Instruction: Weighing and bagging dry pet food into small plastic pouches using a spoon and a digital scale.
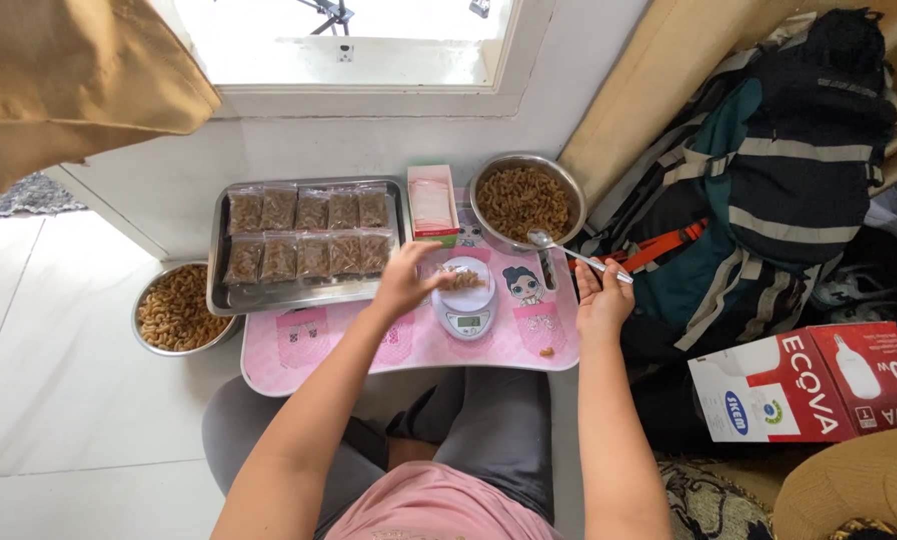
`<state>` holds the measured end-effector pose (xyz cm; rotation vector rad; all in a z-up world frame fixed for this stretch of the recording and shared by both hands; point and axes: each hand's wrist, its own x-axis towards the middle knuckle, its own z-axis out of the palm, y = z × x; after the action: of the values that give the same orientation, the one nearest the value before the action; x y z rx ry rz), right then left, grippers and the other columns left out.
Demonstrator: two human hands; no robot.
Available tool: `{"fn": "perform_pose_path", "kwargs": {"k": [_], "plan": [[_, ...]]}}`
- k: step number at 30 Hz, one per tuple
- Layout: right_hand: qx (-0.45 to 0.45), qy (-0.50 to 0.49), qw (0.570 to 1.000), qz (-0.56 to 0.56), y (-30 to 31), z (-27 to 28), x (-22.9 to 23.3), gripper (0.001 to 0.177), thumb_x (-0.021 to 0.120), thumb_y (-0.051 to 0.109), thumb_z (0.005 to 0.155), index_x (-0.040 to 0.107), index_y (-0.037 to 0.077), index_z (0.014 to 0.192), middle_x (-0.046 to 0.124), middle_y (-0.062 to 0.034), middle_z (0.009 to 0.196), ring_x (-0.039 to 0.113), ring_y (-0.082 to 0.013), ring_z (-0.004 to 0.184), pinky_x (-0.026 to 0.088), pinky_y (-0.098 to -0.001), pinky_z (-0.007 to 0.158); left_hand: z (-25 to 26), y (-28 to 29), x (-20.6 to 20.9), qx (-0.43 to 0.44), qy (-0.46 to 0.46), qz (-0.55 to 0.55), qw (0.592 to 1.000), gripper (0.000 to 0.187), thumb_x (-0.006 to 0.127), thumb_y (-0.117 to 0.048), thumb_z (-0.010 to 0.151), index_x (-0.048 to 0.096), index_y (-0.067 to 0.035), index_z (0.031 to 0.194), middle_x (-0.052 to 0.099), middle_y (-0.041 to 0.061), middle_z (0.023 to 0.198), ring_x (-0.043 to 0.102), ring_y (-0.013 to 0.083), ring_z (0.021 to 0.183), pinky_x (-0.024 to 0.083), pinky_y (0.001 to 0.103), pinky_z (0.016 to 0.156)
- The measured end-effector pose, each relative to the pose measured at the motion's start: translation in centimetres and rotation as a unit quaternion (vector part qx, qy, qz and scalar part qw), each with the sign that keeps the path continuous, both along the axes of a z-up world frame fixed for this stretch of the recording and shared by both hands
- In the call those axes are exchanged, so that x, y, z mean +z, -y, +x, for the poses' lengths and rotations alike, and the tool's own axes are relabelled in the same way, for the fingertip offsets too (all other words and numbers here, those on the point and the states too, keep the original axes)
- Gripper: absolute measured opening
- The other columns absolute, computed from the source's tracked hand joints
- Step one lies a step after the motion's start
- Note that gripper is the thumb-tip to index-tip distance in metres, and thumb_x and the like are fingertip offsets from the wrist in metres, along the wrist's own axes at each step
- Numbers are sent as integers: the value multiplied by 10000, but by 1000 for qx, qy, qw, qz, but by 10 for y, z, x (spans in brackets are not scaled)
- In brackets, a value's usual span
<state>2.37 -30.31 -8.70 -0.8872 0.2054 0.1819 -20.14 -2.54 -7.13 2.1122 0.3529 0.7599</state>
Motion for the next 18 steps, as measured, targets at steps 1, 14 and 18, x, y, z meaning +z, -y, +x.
{"fn": "perform_pose_path", "kwargs": {"k": [1,14,18], "plan": [[-2,1,1000,1,-1,1,0,208,532,226,1083,570,59,1202,692,-241,1179,732,-415,1075,650,-484,955,12,5,-7,-2,1,1,1000,650,924,-301,720,688,-182,1313,682,97,1184,704,346,1061,547,459,956],[61,109,986,-115,-9,-9,63,181,499,225,1104,561,75,1186,721,-206,1112,753,-352,988,660,-450,868,85,24,-44,-61,-210,261,940,565,799,-550,759,625,-229,1190,650,11,1114,605,253,1204,462,445,1023],[109,186,963,-161,-20,-4,66,178,519,196,1096,580,37,1150,731,-224,1069,754,-343,953,668,-431,801,83,20,-24,-93,-158,143,973,498,649,-504,965,554,-111,1255,690,162,990,695,374,995,543,518,850]]}}
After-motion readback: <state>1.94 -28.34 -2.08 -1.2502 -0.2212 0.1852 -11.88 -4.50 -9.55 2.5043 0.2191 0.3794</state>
